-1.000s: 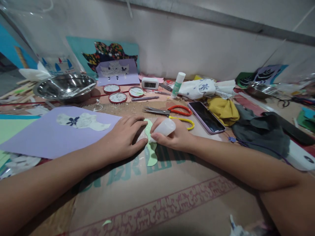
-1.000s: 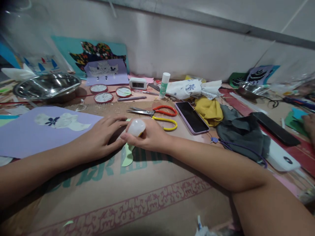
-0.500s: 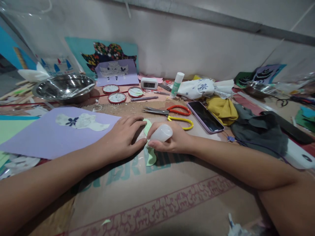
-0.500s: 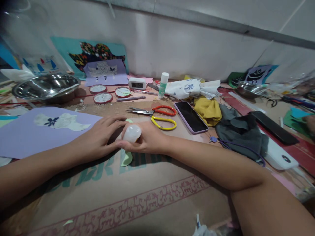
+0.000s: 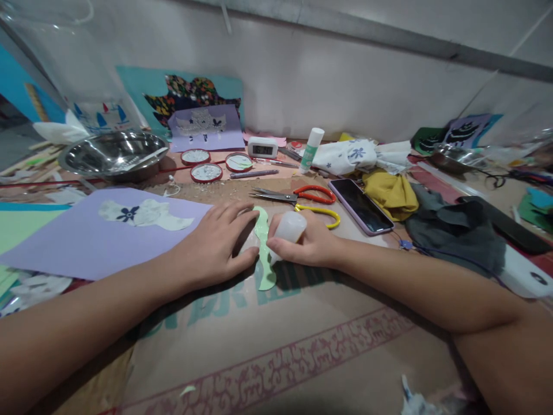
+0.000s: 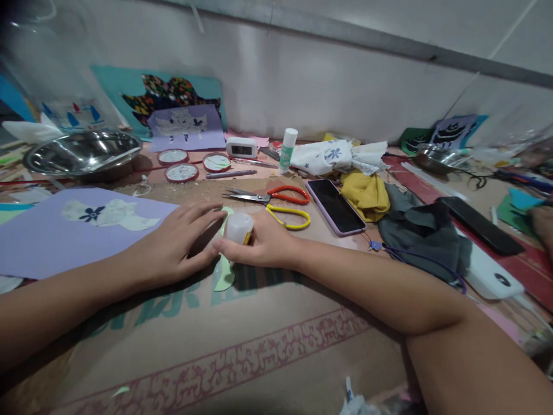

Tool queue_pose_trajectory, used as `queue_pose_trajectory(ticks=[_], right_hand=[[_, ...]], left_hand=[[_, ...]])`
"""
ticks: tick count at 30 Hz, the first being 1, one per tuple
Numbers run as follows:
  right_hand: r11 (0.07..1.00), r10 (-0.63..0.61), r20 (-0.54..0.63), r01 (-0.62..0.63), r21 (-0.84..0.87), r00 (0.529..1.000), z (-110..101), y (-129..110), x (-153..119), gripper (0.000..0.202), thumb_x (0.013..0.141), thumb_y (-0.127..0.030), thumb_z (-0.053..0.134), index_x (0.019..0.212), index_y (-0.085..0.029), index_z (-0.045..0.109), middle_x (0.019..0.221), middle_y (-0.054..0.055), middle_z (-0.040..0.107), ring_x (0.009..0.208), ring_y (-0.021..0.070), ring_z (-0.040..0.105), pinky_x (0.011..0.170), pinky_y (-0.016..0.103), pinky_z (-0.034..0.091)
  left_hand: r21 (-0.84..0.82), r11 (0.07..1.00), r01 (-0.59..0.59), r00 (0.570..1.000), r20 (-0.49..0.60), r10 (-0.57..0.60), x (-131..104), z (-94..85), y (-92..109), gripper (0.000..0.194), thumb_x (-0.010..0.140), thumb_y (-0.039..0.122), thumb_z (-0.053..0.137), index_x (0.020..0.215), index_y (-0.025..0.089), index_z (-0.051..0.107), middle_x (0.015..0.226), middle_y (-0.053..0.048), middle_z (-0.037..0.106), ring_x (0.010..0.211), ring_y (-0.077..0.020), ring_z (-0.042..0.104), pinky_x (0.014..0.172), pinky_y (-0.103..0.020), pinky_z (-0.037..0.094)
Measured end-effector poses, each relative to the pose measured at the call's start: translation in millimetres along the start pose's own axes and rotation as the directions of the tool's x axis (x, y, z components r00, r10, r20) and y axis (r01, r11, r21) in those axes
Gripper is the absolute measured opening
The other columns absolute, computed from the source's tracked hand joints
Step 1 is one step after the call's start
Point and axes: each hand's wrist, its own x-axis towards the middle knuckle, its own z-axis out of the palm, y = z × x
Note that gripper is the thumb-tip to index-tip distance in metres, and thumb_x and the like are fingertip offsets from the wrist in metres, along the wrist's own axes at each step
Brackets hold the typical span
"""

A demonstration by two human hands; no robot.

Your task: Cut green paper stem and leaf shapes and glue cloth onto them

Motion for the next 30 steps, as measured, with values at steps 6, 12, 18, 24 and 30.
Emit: queue_pose_trajectory(ticks=[6, 12, 18, 24, 30], right_hand=[[0.998, 0.014, -0.078, -0.019, -0.064, 0.997, -2, 0, 1, 0.027, 0.087, -0.035, 0.062, 0.067, -0.019, 0.050, 0.059, -0.003, 0.051, 0.053, 0.0098, 0.047, 0.051, 0.022, 0.036], [0.997, 0.024, -0.074, -0.030, -0.075, 0.997, -2, 0, 1, 0.028, 0.087, -0.036, 0.061, 0.067, -0.019, 0.051, 0.059, -0.003, 0.052, 0.056, 0.0107, 0.048, 0.053, 0.022, 0.037], [0.997, 0.056, -0.076, -0.059, -0.045, 0.996, -1, 2, 1, 0.028, 0.086, -0.035, 0.062, 0.066, -0.018, 0.050, 0.058, -0.004, 0.050, 0.054, 0.0094, 0.045, 0.052, 0.022, 0.035], [0.991, 0.115, -0.134, -0.122, -0.046, 0.984, -1, 3, 1, 0.032, 0.086, -0.039, 0.060, 0.064, -0.018, 0.052, 0.056, -0.004, 0.049, 0.051, 0.0086, 0.044, 0.050, 0.022, 0.033], [0.986, 0.119, -0.178, -0.138, -0.094, 0.977, -1, 10, 2, 0.036, 0.088, -0.043, 0.060, 0.064, -0.018, 0.053, 0.056, -0.003, 0.050, 0.053, 0.0095, 0.047, 0.050, 0.022, 0.034]], left_hand=[[0.007, 0.999, -0.038, 0.999, -0.027, 0.039, -4, -0.1, 7, 0.082, 0.086, 0.057, 0.061, 0.148, 0.007, 0.040, 0.151, -0.023, 0.044, 0.138, -0.0386, 0.040, 0.115, -0.055, 0.032], [-0.040, 0.999, 0.001, 0.996, -0.090, -0.005, -1, 1.8, 2, 0.075, 0.088, 0.056, 0.061, 0.144, 0.009, 0.044, 0.147, -0.022, 0.048, 0.136, -0.0388, 0.044, 0.112, -0.057, 0.036], [-0.291, 0.951, 0.107, 0.969, -0.183, -0.165, 5, 3.0, -6, 0.051, 0.092, 0.042, 0.060, 0.133, 0.014, 0.049, 0.128, -0.015, 0.061, 0.117, -0.0302, 0.059, 0.100, -0.048, 0.048], [-0.037, 0.997, -0.066, 0.942, -0.331, 0.050, 7, -10.1, -10, 0.026, 0.095, 0.041, 0.062, 0.080, 0.019, 0.062, 0.088, -0.005, 0.064, 0.087, -0.0244, 0.060, 0.081, -0.040, 0.048], [0.180, 0.957, -0.228, 0.940, -0.216, 0.265, 1, -30.4, 5, 0.019, 0.097, 0.024, 0.057, 0.085, 0.020, 0.071, 0.091, -0.007, 0.066, 0.083, -0.0242, 0.059, 0.076, -0.040, 0.048]])
